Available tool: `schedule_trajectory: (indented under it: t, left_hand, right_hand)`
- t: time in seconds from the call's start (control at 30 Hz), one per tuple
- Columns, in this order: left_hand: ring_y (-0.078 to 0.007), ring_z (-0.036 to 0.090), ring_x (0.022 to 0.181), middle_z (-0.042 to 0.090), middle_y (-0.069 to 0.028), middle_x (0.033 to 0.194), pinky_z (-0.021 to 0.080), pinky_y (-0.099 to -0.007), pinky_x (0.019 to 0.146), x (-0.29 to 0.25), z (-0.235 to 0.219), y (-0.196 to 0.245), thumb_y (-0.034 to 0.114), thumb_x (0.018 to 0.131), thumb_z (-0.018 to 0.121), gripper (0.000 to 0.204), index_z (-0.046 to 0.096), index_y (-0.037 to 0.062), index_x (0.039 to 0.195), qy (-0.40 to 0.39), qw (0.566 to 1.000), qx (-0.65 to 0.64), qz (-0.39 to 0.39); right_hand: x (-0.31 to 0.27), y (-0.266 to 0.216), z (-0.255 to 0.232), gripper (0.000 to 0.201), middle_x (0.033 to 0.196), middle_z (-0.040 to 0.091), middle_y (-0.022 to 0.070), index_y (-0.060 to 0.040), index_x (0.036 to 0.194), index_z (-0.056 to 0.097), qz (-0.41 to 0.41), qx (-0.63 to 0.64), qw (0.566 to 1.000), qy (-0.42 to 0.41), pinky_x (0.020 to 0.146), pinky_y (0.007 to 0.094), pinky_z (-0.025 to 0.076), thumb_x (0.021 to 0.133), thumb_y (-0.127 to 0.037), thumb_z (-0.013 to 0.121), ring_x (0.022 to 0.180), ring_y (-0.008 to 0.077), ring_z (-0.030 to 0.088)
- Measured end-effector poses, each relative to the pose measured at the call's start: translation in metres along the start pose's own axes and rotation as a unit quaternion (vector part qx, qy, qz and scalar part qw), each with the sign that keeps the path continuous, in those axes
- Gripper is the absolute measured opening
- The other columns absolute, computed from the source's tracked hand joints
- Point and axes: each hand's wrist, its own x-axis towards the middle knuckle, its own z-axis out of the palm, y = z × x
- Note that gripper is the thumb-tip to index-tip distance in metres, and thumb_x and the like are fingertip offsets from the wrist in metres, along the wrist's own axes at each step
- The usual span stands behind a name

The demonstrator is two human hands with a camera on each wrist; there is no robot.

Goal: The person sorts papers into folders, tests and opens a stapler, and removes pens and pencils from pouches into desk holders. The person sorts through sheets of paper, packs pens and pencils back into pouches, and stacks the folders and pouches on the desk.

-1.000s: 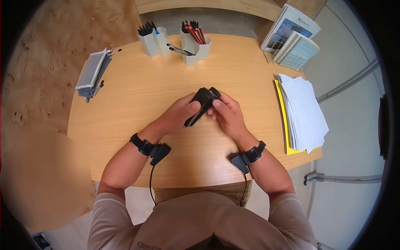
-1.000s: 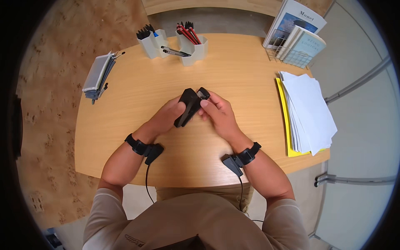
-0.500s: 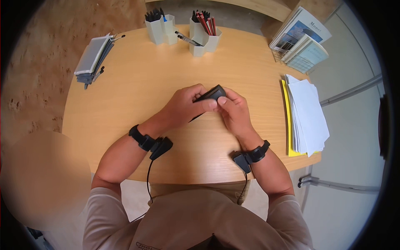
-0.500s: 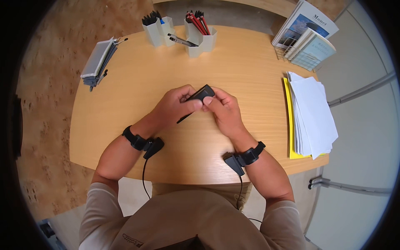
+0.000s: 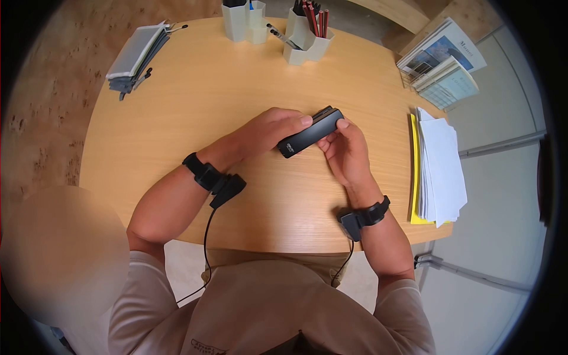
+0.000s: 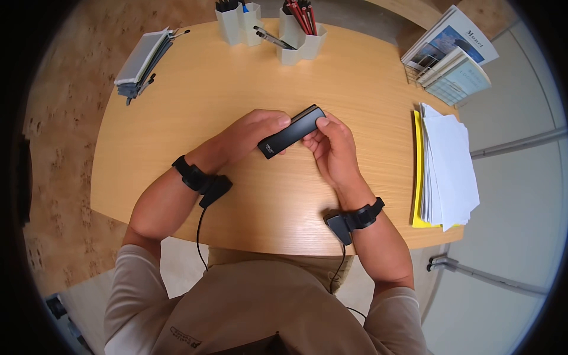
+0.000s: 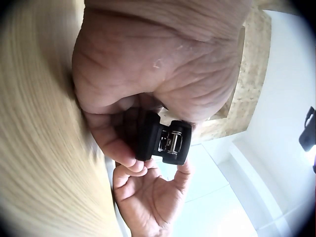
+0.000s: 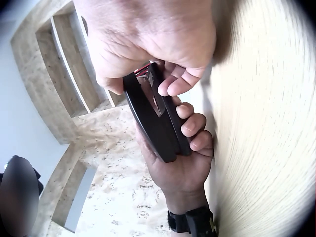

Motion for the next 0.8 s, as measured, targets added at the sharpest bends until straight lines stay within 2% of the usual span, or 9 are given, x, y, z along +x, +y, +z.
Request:
schedule_trajectory:
  t: [0.27,0.43,0.6,0.67,0.8]
  left_hand:
    - [-0.0079,0.061,0.075,0.065,-0.0016,0.081,0.049,-0.0233,0.069,0.0008,0.001,0.0004,0.04,0.11,0.047,0.044,0.067,0.0011,0.103,-0.006,1.0,0.011,0.004]
    - [-0.0064,0.054,0.071,0.06,0.002,0.08,0.045,-0.0224,0.066,0.001,0.0032,0.0012,0.04,0.11,0.047,0.043,0.067,0.0024,0.101,-0.019,0.999,-0.004,0.033]
    - [-0.0058,0.051,0.071,0.058,0.0037,0.08,0.043,-0.0221,0.065,-0.0014,0.0045,0.0044,0.041,0.108,0.051,0.042,0.066,0.0038,0.099,-0.022,1.0,0.005,-0.004]
    - [-0.0058,0.051,0.071,0.057,0.0038,0.079,0.042,-0.0222,0.064,-0.0008,0.0038,0.0011,0.043,0.107,0.053,0.042,0.066,0.0044,0.099,-0.031,0.999,0.011,-0.018]
    - [-0.0071,0.056,0.073,0.061,0.0022,0.081,0.047,-0.0236,0.067,0.0013,0.0068,0.0014,0.047,0.103,0.058,0.043,0.066,0.0053,0.097,-0.035,0.998,0.036,-0.028]
  right_hand:
    - [0.0002,-0.0015,0.0019,0.029,0.089,0.067,0.005,-0.0008,0.102,0.064,0.002,-0.008,1.0,0.009,0.077,0.026,0.055,0.104,-0.028,0.056,0.079,0.0117,0.062]
    - [-0.0002,-0.0014,0.0027,0.029,0.087,0.066,0.0042,-0.0018,0.101,0.064,0.002,-0.005,1.0,0.01,0.076,0.0259,0.055,0.105,-0.03,0.055,0.078,0.0114,0.062]
    - [-0.0013,-0.0012,0.0083,0.03,0.084,0.065,0.0026,-0.0028,0.1,0.065,-0.001,-0.009,0.999,0.049,0.073,0.0243,0.053,0.105,-0.031,0.057,0.077,0.0098,0.06]
    - [-0.0016,-0.0042,0.0069,0.03,0.08,0.063,0.0006,-0.0038,0.099,0.066,0.011,-0.03,0.999,0.031,0.07,0.0224,0.05,0.105,-0.032,0.059,0.074,0.0076,0.057]
    - [-0.0006,-0.003,0.0095,0.028,0.077,0.061,-0.0008,-0.0046,0.098,0.067,0.002,-0.012,0.999,0.046,0.066,0.0214,0.046,0.104,-0.031,0.062,0.071,0.0061,0.054]
